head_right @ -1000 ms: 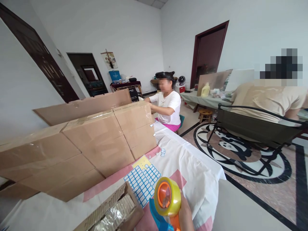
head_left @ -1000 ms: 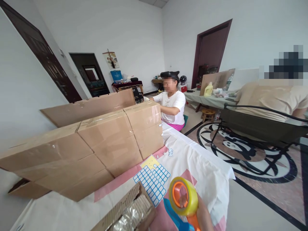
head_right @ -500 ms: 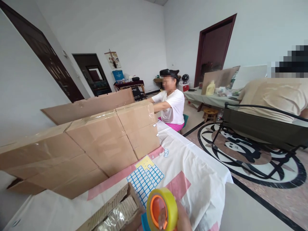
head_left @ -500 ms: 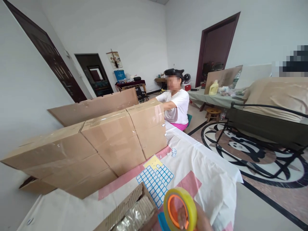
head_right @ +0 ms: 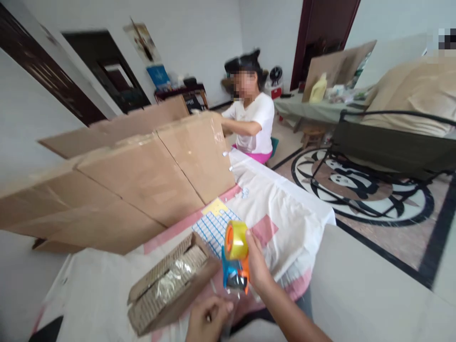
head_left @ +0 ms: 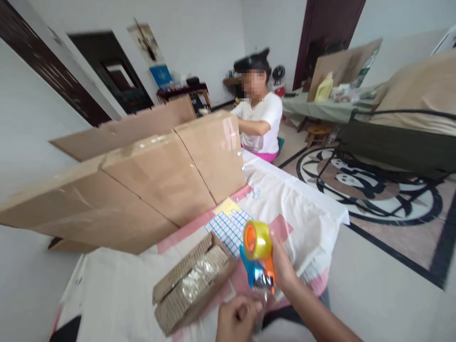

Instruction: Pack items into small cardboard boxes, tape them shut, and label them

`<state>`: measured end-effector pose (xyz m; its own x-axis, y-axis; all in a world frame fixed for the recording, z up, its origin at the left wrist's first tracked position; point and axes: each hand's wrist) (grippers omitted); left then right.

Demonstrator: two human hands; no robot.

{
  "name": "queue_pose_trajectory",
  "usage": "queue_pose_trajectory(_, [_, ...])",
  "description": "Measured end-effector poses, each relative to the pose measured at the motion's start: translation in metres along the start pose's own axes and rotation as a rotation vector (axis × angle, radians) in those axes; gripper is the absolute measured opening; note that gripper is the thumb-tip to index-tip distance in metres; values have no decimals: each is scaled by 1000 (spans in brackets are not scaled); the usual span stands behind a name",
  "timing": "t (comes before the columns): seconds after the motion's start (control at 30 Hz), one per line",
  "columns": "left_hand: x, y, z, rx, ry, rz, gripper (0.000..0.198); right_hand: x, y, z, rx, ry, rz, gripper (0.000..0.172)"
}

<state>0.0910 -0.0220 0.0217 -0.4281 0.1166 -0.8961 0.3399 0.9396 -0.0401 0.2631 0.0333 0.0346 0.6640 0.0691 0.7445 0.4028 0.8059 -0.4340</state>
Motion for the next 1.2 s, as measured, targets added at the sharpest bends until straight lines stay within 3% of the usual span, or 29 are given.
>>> queue_pose_trajectory(0.17, [-9,-4,-10,23,55,-177,40,7,-1,13,218,-243,-226,42])
queue_pose_trajectory(0.23, [-17,-3,-18,30,83,-173,48,6,-3,12,241,-263,-288,41])
queue_pose_trajectory(0.43, [-24,-5,-27,125,59,-149,42,7,-12,3,291,-212,-430,41])
queue_pose_trajectory(0.7, [-21,-9,-11,177,-41,-208,42,17,-23,-6,290,-115,-334,33])
queue_pose_trajectory(0.87, [-20,-8,-10,210,-2,-179,50,16,-28,-7,282,-88,-219,38])
queue_pose_trajectory(1.2, [-15,-13,-10,261,-2,-210,54,9,-29,-6,317,34,-2,31])
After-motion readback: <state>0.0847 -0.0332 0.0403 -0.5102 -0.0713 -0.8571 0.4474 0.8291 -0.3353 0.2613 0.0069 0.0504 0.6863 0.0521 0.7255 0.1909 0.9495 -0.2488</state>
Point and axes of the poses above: each hand's wrist, its own y-axis towards the middle knuckle, its own z-axis out of the palm, x = y × z, and after that the axes turned 5 degrees about z, right-handed
